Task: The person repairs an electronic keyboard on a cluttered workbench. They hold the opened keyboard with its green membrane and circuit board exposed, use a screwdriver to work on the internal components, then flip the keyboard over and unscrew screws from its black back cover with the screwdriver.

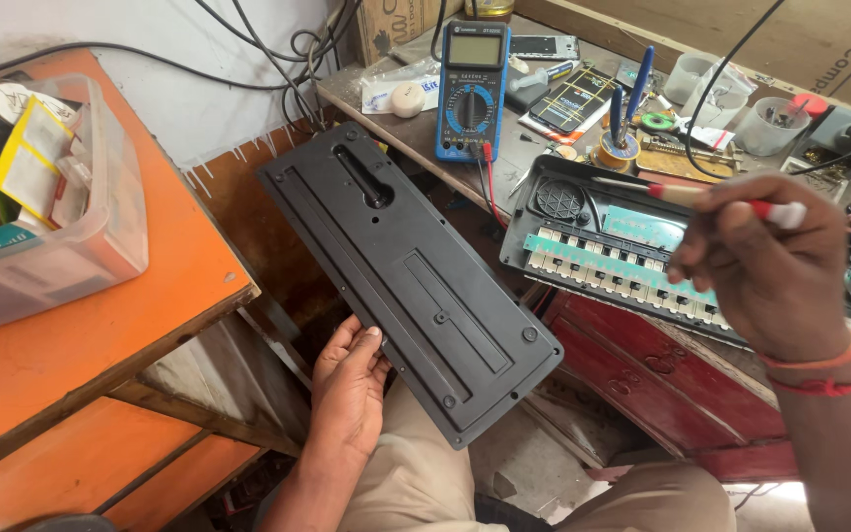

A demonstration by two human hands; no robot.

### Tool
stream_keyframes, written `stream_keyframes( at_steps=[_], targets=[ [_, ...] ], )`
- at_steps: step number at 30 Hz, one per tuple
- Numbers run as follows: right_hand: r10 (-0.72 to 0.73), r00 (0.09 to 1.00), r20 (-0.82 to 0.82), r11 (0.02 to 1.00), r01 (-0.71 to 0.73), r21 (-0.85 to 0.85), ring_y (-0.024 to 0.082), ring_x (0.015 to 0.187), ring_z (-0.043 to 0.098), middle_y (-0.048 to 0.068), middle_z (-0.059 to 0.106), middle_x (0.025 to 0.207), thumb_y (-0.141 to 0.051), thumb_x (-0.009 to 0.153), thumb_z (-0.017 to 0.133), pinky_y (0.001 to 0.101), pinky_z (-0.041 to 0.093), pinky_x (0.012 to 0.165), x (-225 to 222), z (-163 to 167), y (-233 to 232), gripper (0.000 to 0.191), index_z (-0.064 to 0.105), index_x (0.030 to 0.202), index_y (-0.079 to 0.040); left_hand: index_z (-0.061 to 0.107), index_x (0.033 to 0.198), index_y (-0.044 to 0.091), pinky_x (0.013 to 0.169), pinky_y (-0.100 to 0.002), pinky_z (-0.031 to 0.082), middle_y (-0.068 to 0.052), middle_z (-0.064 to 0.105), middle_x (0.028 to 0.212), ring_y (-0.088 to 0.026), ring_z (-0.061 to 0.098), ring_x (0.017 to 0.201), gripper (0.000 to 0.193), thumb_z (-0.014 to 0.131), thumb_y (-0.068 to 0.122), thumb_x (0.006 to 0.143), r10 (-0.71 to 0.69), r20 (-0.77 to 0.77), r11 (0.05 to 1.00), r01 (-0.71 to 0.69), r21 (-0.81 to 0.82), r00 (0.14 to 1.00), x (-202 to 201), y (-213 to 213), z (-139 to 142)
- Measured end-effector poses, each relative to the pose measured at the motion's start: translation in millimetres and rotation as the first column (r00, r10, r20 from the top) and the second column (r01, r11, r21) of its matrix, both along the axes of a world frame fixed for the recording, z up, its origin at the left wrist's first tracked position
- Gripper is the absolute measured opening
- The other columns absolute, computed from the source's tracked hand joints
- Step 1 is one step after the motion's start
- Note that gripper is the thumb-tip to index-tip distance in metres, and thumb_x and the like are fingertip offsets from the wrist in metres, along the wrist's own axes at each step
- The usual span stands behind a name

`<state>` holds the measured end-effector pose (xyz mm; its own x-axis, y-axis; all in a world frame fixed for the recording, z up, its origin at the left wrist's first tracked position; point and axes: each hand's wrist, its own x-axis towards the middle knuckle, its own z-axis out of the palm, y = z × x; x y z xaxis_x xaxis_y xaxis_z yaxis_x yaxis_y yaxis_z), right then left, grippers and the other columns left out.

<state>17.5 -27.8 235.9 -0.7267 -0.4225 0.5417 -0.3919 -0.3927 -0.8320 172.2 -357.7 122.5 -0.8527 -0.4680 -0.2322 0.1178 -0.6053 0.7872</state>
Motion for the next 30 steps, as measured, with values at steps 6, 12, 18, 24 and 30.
stream_keyframes(
  at_steps=[6,12,18,24,30],
  targets=[
    [0.051,0.994,-0.093,0.982,-0.033,0.188,0.011,0.091,0.066,0.008,0.073,0.12,-0.028,0.111,0.055,0.0294,0.061,0.077,-11.1,6.2,-64.2,0.039,0.062,0.133,0.003,0.062,0.13,-0.001,0.09,-0.032,0.055,-0.009,0.072,0.109,-0.014,0.068,0.095,0.034,0.056,0.007,0.098,-0.014,-0.014,1.0,0.014,0.005,1.0,4.0,-2.1,0.5],
    [0.017,0.993,-0.113,0.915,0.03,0.402,0.009,0.071,0.066,0.005,0.068,0.091,-0.015,0.104,0.06,0.0249,0.059,0.063,-36.2,17.0,-145.0,0.031,0.066,0.13,0.0,0.062,0.131,-0.001,0.087,-0.029,0.055,-0.008,0.073,0.109,-0.012,0.068,0.094,0.035,0.057,0.007,0.097,0.02,-0.013,1.0,-0.02,0.018,1.0,16.3,-11.7,3.7],
    [-0.049,0.999,-0.007,0.815,0.044,0.578,0.009,0.06,0.065,0.002,0.071,0.081,-0.013,0.098,0.057,0.023,0.056,0.052,-33.5,42.6,-223.8,0.023,0.062,0.119,-0.004,0.063,0.13,0.0,0.084,-0.029,0.055,-0.007,0.072,0.107,-0.012,0.068,0.091,0.033,0.057,0.007,0.098,0.042,0.031,0.999,-0.042,-0.006,0.999,28.0,-18.5,7.8],
    [0.124,0.989,0.086,0.661,-0.147,0.736,0.009,0.063,0.068,0.004,0.074,0.082,-0.007,0.095,0.06,0.0264,0.058,0.054,-32.5,57.3,-265.3,0.02,0.07,0.111,0.0,0.063,0.126,-0.001,0.084,-0.029,0.055,-0.007,0.072,0.104,-0.012,0.067,0.09,0.03,0.055,0.008,0.099,0.008,0.021,1.0,-0.008,-0.003,1.0,36.6,-23.4,9.0],
    [-0.319,0.698,-0.641,0.715,0.621,0.32,0.021,0.073,0.076,0.014,0.076,0.087,-0.006,0.102,0.062,0.0342,0.058,0.07,-29.7,55.0,-285.3,0.026,0.077,0.124,-0.007,0.064,0.128,-0.001,0.086,-0.03,0.054,-0.008,0.072,0.104,-0.013,0.066,0.09,0.031,0.056,0.008,0.099,0.018,0.047,1.0,-0.019,0.01,0.999,39.7,-25.9,5.1]
  ],
)
